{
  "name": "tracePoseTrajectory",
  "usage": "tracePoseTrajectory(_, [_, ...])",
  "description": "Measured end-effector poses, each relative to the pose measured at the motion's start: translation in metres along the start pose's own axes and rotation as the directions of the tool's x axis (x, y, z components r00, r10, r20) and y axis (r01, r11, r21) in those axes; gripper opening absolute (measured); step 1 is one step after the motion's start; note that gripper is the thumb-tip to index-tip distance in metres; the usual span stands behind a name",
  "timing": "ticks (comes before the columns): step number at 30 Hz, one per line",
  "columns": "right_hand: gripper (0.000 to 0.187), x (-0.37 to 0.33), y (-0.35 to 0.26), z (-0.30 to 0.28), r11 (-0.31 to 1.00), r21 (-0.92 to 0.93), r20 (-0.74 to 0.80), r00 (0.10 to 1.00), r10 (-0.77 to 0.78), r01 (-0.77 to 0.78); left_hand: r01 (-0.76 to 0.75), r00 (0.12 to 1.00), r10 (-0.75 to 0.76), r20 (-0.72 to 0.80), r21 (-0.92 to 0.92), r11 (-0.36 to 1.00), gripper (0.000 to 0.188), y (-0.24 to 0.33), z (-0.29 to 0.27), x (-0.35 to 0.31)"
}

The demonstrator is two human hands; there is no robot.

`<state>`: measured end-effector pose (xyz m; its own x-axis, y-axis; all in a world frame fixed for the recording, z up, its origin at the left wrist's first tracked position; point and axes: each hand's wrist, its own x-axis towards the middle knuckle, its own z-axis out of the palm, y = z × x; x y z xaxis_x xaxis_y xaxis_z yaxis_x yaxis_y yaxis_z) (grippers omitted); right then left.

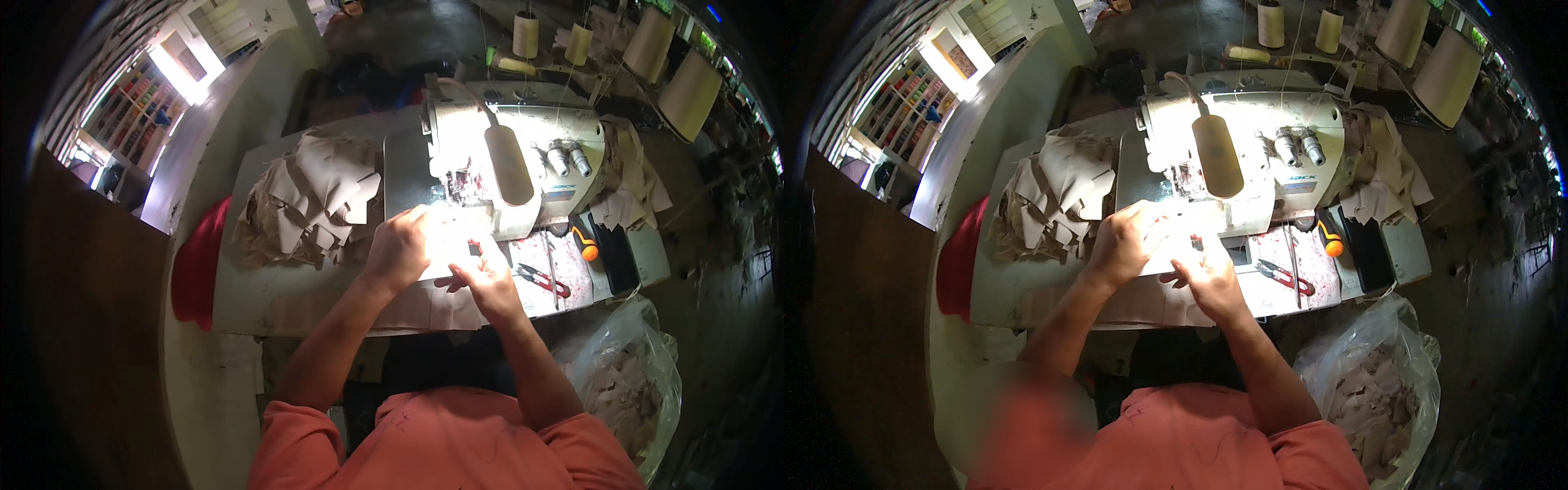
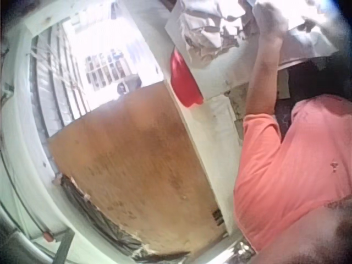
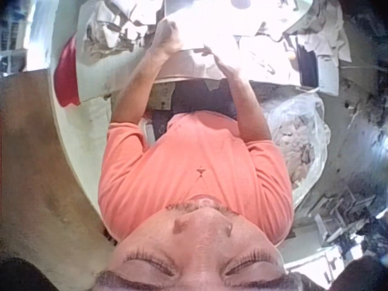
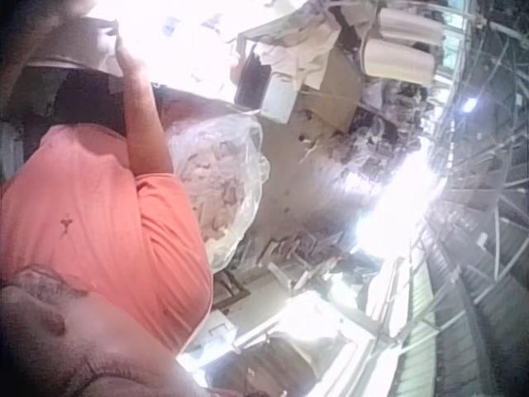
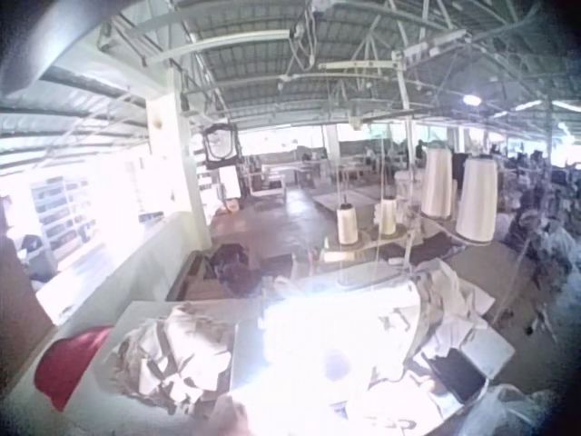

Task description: The person repeatedly folds small rectangular pieces of light-colored fabric by hand at a sewing workstation. They pick up each piece, fold it in half, and place it on a growing stack to the left of the sewing machine. The person occasionally adjusts the stack and continues folding additional pieces.

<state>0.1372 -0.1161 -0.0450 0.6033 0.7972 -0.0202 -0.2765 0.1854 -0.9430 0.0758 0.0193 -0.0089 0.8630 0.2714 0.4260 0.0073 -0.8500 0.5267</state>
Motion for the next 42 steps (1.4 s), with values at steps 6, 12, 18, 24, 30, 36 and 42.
tracePoseTrajectory(6, [0.026,-0.01,0.022,0.001,0.989,0.077,-0.151,0.982,-0.115,0.128,-0.117,0.99,0.103,0.095,0.161,0.98,0.014,-0.001,0.002,-0.003])
tracePoseTrajectory(12, [0.018,0.009,0.01,0.001,0.998,-0.007,-0.154,0.986,-0.064,0.064,-0.093,0.994,0.088,0.06,0.083,0.992,0.016,-0.015,0.004,0.019])
tracePoseTrajectory(18, [0.02,0.016,0.012,-0.001,0.997,-0.069,-0.136,0.989,-0.051,0.042,-0.278,0.952,0.303,-0.041,0.295,0.914,0.015,-0.008,0.005,0.01])
tracePoseTrajectory(24, [0.018,0.001,0.011,-0.008,0.995,-0.085,-0.157,0.985,-0.066,0.053,-0.047,0.997,0.047,0.056,-0.01,0.999,0.025,-0.034,0.006,0.021])
tracePoseTrajectory(30, [0.016,-0.019,0.018,-0.024,0.798,-0.602,0.014,1.0,-0.009,0.015,-0.066,0.986,-0.004,0.169,0.408,0.911,0.017,-0.072,0.007,0.064])
tracePoseTrajectory(36, [0.021,-0.014,0.025,0.016,0.387,-0.903,0.283,0.935,0.212,0.186,-0.116,0.967,0.135,-0.216,0.101,0.988,0.018,-0.074,-0.042,0.03])
tracePoseTrajectory(42, [0.017,-0.017,0.016,0.013,0.449,-0.887,0.233,0.943,0.239,0.106,0.275,0.811,-0.496,-0.311,-0.545,0.792,0.014,-0.041,-0.091,-0.106])
